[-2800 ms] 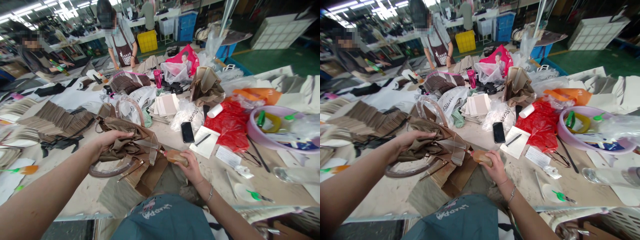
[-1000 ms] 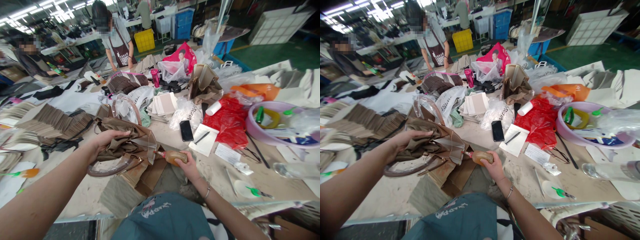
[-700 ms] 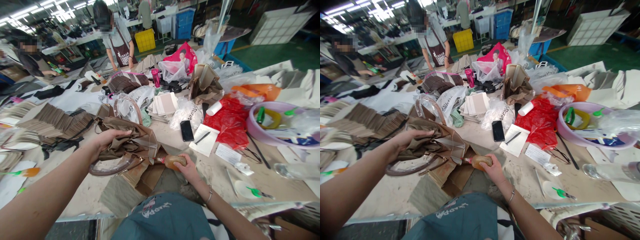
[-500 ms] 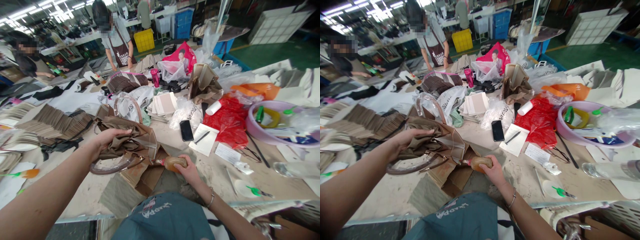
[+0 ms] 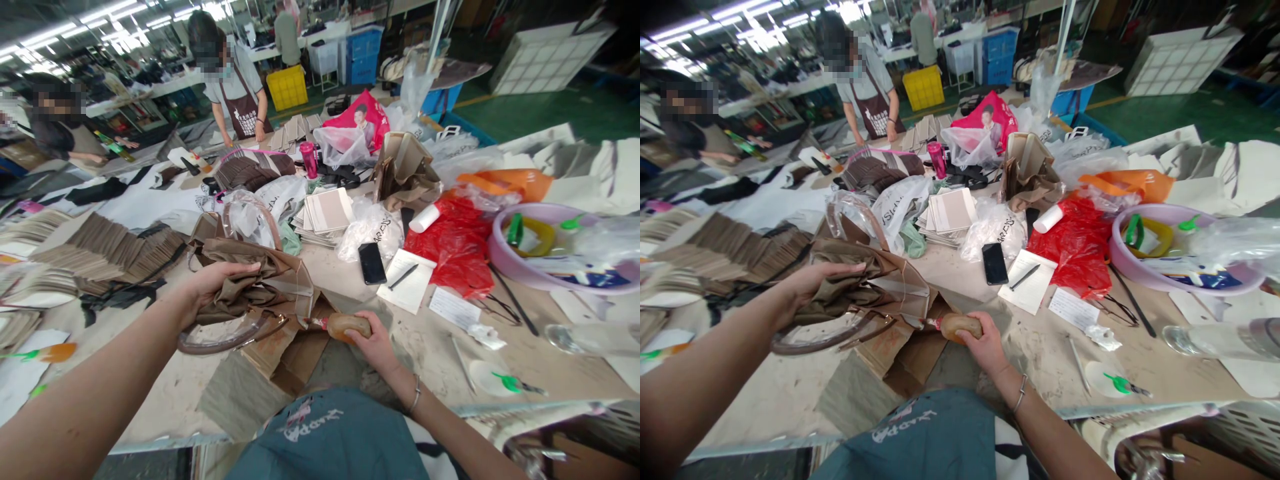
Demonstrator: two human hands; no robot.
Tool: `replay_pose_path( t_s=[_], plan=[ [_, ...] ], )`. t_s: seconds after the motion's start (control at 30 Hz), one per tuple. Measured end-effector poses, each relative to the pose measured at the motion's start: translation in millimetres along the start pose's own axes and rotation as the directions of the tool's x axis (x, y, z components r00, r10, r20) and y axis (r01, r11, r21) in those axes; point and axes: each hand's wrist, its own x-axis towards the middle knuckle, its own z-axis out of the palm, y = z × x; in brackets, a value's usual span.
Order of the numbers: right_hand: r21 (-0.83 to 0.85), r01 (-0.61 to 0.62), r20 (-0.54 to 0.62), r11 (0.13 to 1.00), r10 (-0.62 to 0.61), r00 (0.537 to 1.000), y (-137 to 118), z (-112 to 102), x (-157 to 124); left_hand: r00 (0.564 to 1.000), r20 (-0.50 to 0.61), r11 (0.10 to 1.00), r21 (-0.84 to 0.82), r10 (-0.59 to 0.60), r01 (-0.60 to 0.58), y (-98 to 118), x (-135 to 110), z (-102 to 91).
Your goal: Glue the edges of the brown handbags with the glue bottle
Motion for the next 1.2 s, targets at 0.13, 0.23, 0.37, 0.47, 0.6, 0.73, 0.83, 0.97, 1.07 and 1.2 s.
replay_pose_path(
  t_s=[0.13, 0.23, 0.37, 0.47, 0.6, 0.73, 0.83, 0.97, 1.07, 1.2],
  plan=[
    [0.016, -0.009, -0.026, 1.000, 0.009, 1.000, -2, 0, 3, 1.000, 0.011, 1.000, -0.002, 0.005, -0.004, -2, 1, -3.9],
    [0.036, -0.019, -0.025, 0.999, 0.019, 1.000, -2, 0, 6, 1.000, -0.004, 1.000, 0.010, 0.009, -0.009, -1, -1, -2.0],
    [0.091, -0.028, -0.055, 0.995, 0.033, 0.998, -1, -4, 13, 0.999, -0.042, 1.000, -0.004, -0.002, 0.002, 3, -3, 5.2],
    [0.064, 0.042, -0.082, 0.997, -0.037, 0.996, 0, -6, 23, 0.999, -0.048, 1.000, 0.021, 0.012, -0.011, 8, -1, 10.2],
    [-0.012, 0.126, -0.078, 0.992, -0.126, 0.989, 1, -6, 35, 0.998, -0.043, 0.998, 0.031, 0.051, -0.050, 13, 6, 12.2],
    [-0.026, 0.184, -0.130, 0.983, -0.186, 0.974, 1, -6, 40, 0.999, -0.008, 0.999, 0.020, 0.034, -0.034, 15, 16, 7.8],
    [-0.016, 0.238, -0.144, 0.971, -0.238, 0.960, -2, -10, 43, 0.999, 0.006, 0.999, 0.014, 0.040, -0.041, 18, 23, 4.8],
    [-0.021, 0.281, -0.126, 0.959, -0.281, 0.951, -7, -16, 50, 1.000, 0.019, 0.999, 0.023, 0.024, -0.024, 21, 26, 7.4],
    [-0.031, 0.299, -0.124, 0.954, -0.301, 0.946, -11, -19, 57, 1.000, 0.015, 0.999, 0.029, 0.013, -0.014, 23, 25, 9.7],
    [-0.030, 0.357, -0.159, 0.933, -0.358, 0.920, -20, -25, 63, 1.000, 0.024, 1.000, 0.031, 0.004, -0.005, 24, 24, 8.9]
  ],
)
